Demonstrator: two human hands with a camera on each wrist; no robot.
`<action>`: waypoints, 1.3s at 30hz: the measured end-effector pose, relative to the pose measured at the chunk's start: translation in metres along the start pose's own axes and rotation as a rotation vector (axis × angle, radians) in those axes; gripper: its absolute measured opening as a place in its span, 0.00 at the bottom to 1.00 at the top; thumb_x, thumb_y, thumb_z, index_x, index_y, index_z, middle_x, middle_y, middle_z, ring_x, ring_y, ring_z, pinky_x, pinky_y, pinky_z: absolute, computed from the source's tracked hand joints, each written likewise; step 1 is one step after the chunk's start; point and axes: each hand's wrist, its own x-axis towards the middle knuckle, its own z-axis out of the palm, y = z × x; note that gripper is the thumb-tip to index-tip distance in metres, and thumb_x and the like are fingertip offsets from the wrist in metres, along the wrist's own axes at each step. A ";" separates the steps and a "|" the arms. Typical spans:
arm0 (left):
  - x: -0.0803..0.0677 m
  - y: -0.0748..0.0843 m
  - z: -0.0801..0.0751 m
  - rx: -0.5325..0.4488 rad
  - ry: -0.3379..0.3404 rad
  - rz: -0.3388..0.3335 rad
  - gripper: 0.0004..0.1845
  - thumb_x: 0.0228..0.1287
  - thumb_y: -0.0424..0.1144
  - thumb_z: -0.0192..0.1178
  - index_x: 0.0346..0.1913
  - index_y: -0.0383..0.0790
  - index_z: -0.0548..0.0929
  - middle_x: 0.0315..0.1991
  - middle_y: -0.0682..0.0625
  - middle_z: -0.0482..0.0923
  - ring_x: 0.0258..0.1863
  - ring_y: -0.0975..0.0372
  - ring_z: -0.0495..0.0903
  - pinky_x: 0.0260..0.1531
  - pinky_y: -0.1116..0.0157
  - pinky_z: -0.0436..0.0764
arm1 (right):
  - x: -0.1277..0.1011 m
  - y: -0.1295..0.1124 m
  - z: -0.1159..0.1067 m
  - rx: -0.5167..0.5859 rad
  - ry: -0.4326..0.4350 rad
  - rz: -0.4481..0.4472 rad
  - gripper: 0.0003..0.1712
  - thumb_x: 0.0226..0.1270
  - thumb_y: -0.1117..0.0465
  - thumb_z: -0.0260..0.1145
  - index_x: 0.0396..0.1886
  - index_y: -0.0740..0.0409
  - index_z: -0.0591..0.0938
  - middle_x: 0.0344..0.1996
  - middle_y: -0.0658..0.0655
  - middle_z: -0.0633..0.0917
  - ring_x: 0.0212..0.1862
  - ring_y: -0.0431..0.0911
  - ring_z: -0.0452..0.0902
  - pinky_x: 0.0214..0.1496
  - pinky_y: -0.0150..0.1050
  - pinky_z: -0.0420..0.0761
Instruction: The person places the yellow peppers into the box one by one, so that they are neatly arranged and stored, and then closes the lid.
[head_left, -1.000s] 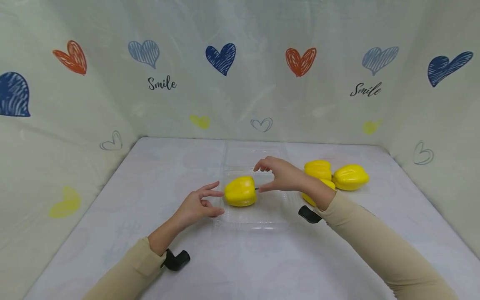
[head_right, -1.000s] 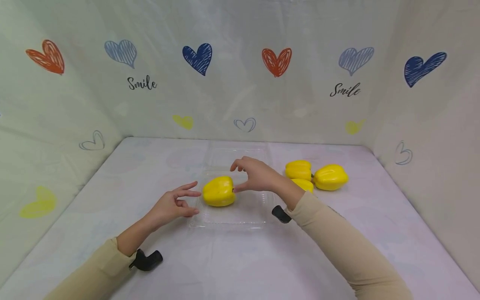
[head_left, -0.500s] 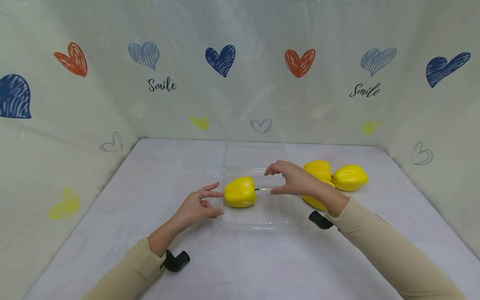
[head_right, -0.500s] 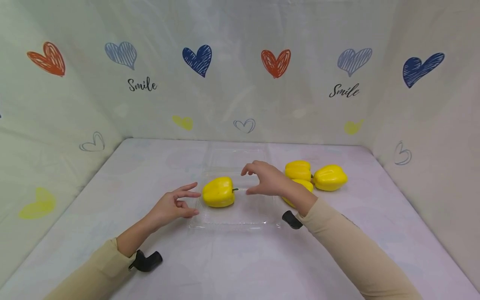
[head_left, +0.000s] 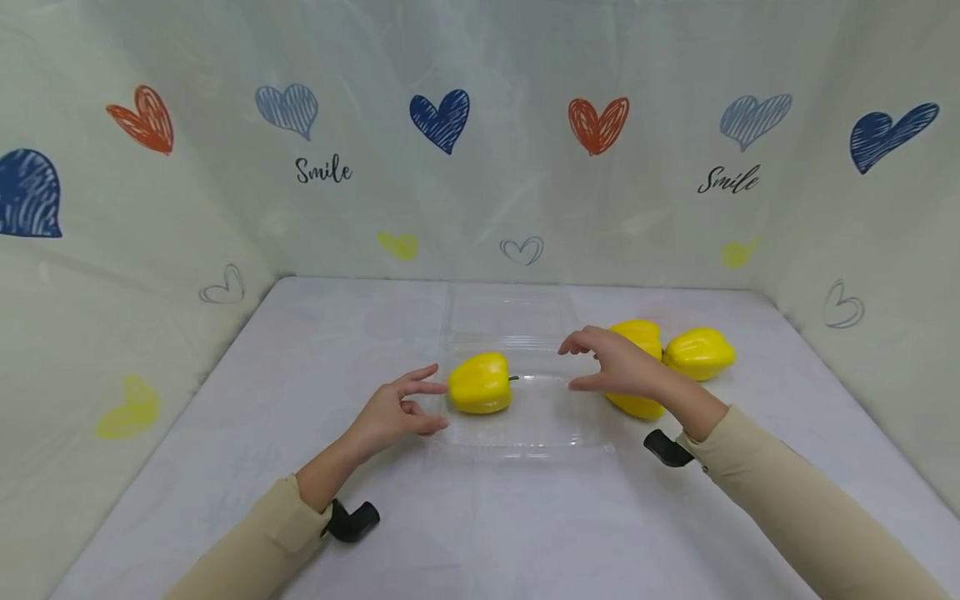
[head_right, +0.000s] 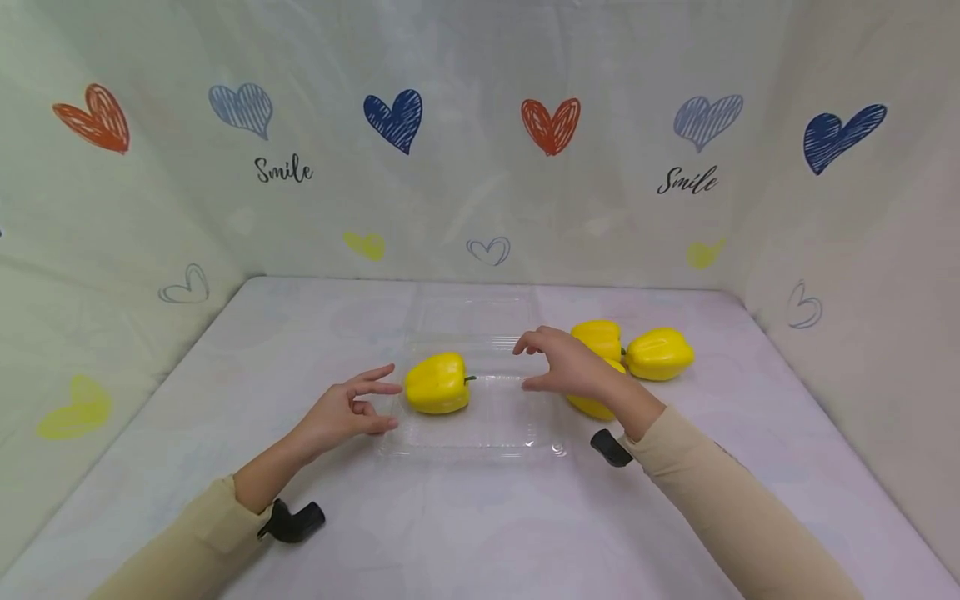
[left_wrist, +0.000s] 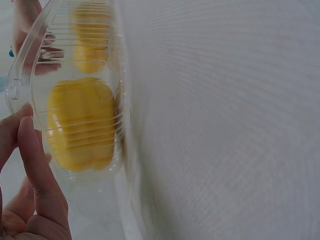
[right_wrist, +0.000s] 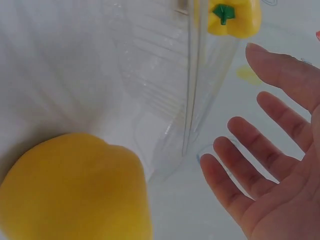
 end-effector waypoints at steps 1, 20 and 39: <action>0.000 -0.001 0.000 0.000 0.000 -0.001 0.28 0.50 0.34 0.71 0.56 0.31 0.77 0.71 0.46 0.53 0.26 0.55 0.83 0.36 0.63 0.81 | -0.001 0.003 0.000 -0.004 0.001 -0.008 0.23 0.53 0.60 0.73 0.49 0.58 0.78 0.45 0.57 0.78 0.50 0.55 0.71 0.53 0.51 0.73; -0.003 0.001 0.001 -0.024 -0.002 0.011 0.28 0.50 0.33 0.70 0.56 0.30 0.77 0.71 0.45 0.54 0.26 0.54 0.82 0.35 0.64 0.81 | -0.031 0.038 0.004 -0.058 0.116 -0.018 0.20 0.51 0.62 0.74 0.44 0.63 0.81 0.42 0.59 0.81 0.48 0.56 0.71 0.53 0.54 0.69; -0.003 -0.001 -0.001 -0.031 -0.004 0.015 0.27 0.50 0.33 0.70 0.56 0.30 0.77 0.71 0.45 0.54 0.26 0.54 0.82 0.36 0.64 0.81 | -0.053 0.059 -0.002 -0.081 0.160 0.065 0.20 0.49 0.62 0.75 0.42 0.62 0.80 0.44 0.61 0.78 0.50 0.60 0.67 0.55 0.58 0.66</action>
